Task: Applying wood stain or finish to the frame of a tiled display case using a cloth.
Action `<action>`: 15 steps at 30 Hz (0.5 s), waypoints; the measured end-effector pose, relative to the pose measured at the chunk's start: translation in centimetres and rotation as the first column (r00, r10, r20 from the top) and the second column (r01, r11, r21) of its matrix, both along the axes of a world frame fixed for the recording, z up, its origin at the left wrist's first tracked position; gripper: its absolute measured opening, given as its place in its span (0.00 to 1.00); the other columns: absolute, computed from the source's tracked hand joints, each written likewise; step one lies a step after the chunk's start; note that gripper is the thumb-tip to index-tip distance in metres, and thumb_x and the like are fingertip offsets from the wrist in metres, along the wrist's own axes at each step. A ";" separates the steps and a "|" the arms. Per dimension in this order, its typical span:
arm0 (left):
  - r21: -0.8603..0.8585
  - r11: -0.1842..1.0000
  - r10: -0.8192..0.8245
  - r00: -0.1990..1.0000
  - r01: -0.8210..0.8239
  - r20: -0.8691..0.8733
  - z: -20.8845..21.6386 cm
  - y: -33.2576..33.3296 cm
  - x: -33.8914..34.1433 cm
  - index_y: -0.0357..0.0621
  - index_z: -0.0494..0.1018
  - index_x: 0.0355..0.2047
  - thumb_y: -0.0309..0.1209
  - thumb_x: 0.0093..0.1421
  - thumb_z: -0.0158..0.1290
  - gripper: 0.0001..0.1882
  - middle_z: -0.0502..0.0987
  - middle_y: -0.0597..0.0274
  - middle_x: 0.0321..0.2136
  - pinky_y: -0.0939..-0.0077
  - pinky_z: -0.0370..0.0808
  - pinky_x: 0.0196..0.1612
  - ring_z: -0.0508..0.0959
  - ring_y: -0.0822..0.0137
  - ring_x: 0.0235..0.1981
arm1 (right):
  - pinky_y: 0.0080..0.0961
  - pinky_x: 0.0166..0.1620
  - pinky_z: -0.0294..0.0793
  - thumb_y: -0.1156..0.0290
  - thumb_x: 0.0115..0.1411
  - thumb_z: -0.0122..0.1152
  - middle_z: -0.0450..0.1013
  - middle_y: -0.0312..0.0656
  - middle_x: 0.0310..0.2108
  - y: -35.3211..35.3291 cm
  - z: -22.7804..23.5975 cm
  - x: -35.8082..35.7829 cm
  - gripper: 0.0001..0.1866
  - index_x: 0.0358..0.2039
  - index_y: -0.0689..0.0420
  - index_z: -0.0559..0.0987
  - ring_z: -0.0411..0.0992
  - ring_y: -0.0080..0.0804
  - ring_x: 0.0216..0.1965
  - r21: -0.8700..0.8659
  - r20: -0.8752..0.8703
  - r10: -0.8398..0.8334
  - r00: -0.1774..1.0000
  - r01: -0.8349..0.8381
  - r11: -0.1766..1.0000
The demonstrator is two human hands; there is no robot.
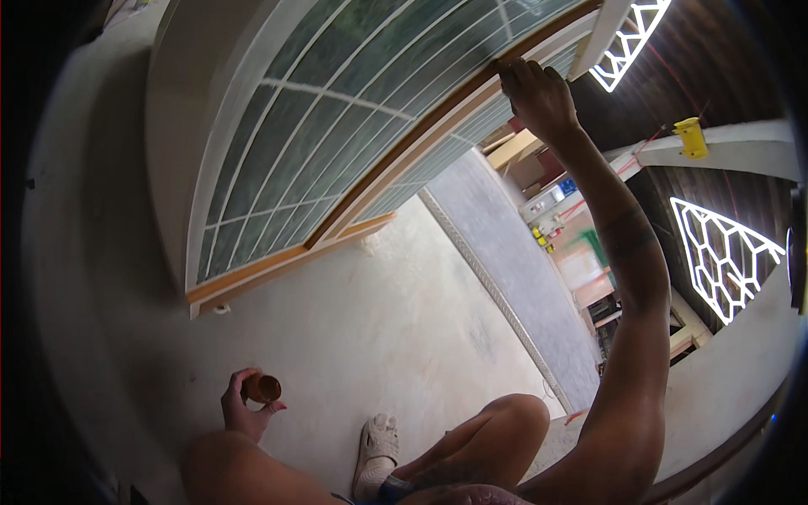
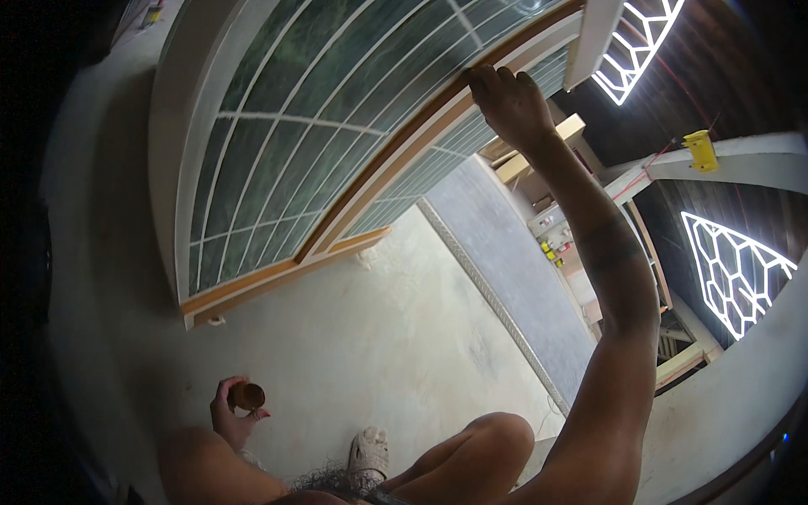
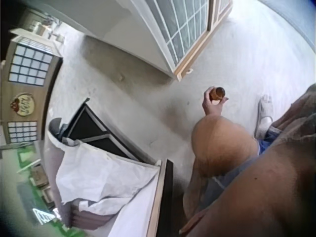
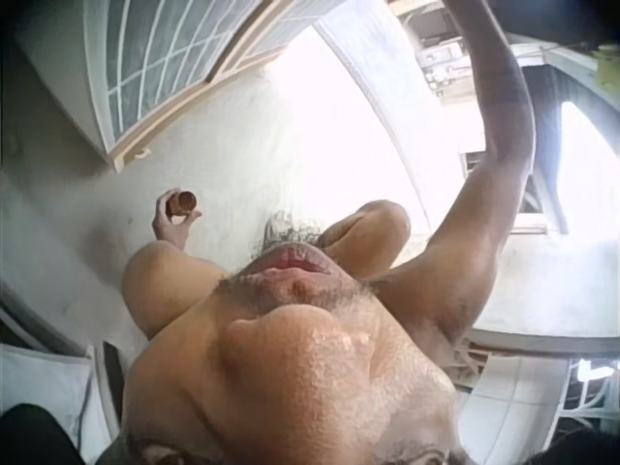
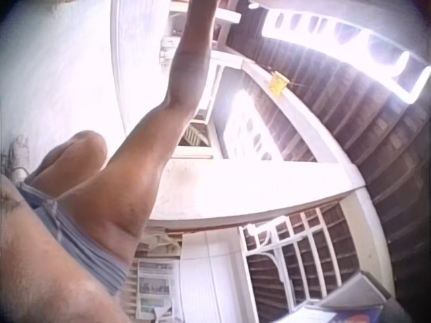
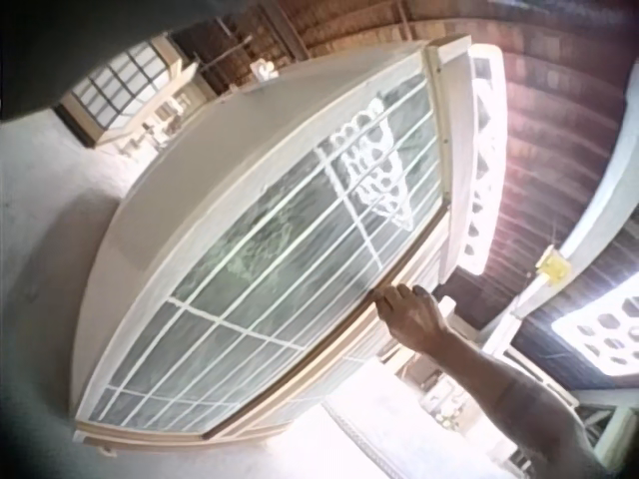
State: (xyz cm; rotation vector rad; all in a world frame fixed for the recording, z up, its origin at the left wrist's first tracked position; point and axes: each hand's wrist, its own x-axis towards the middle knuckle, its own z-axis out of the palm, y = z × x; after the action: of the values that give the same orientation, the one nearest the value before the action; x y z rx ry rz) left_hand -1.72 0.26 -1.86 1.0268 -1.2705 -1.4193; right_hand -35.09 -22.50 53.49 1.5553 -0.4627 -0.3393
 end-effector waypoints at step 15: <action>-0.043 0.999 -0.012 1.000 0.013 0.008 0.7 0.1 0.1 0.39 0.66 0.51 0.20 0.38 0.76 0.41 0.74 0.55 0.49 0.68 0.75 0.58 0.76 0.63 0.51 | 0.38 0.33 0.81 0.69 0.62 0.57 0.71 0.39 0.36 0.6 17.3 1.1 0.08 0.41 0.48 0.79 0.79 0.36 0.36 -0.389 0.208 -0.111 0.972 0.186 0.902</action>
State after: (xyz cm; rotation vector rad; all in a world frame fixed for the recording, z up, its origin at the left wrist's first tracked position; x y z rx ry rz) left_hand -1.58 0.34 -1.16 0.9981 -1.3098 -1.3926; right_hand -33.95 -21.89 70.75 1.1489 -0.7489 -0.2015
